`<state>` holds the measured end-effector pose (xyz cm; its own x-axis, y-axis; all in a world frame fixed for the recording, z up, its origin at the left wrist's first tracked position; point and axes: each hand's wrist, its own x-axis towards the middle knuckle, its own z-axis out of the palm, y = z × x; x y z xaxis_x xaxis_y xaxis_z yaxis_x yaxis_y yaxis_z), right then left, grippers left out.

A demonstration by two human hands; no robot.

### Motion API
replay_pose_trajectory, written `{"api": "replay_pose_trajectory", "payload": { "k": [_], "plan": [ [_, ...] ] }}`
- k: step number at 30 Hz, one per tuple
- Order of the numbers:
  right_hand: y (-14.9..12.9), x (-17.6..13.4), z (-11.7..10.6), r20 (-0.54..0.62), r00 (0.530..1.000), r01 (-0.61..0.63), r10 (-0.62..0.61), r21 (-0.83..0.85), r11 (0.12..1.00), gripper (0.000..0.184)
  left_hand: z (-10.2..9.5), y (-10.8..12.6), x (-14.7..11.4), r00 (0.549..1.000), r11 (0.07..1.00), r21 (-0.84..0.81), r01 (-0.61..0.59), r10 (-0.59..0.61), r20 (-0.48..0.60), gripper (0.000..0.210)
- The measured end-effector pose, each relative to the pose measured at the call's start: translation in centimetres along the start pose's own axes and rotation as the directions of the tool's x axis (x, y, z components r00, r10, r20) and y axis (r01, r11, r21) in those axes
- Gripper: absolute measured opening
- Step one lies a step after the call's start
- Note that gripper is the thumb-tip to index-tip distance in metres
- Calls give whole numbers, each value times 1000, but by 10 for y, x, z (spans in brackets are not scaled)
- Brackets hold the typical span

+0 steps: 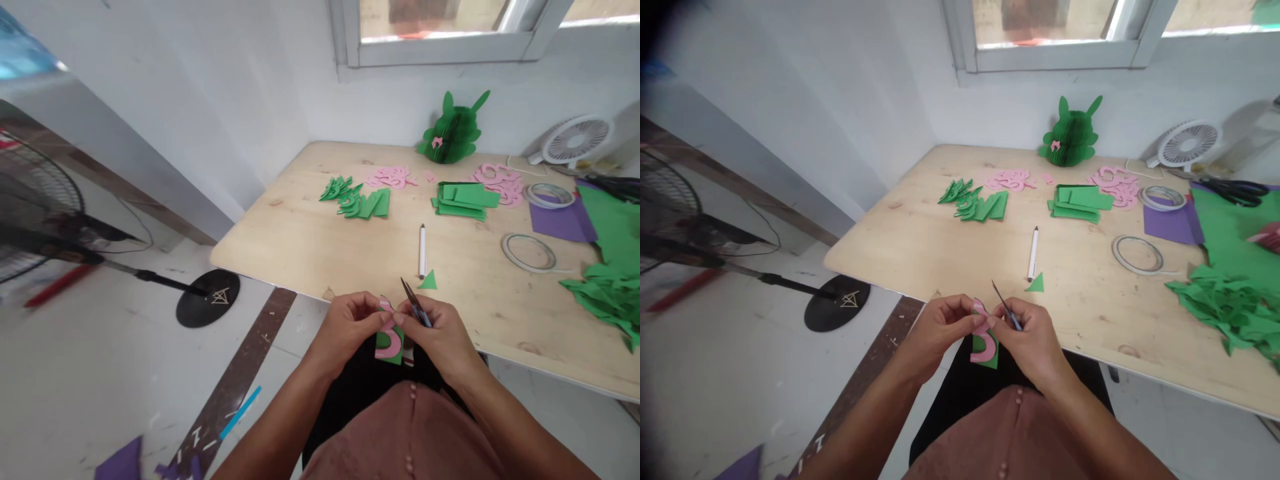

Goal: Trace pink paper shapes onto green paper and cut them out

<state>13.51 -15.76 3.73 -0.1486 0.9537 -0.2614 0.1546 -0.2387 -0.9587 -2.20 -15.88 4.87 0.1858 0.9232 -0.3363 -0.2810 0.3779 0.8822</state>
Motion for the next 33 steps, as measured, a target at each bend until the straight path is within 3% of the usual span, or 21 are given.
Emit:
{"api": "replay_pose_trajectory", "payload": {
  "k": [8,18,33],
  "plan": [
    [0,2,1,12,1000,10,-10,-1,1000,19,-1,-3,2,1000,1000,0,-16,16,-12,20],
    [6,-3,-3,37,997,-77,75,72,994,32,-7,-2,8,997,997,-76,-24,18,-79,19],
    [12,-3,-2,54,998,-11,11,7,1000,23,-6,-2,8,999,988,-157,10,-15,-30,19]
  ]
}}
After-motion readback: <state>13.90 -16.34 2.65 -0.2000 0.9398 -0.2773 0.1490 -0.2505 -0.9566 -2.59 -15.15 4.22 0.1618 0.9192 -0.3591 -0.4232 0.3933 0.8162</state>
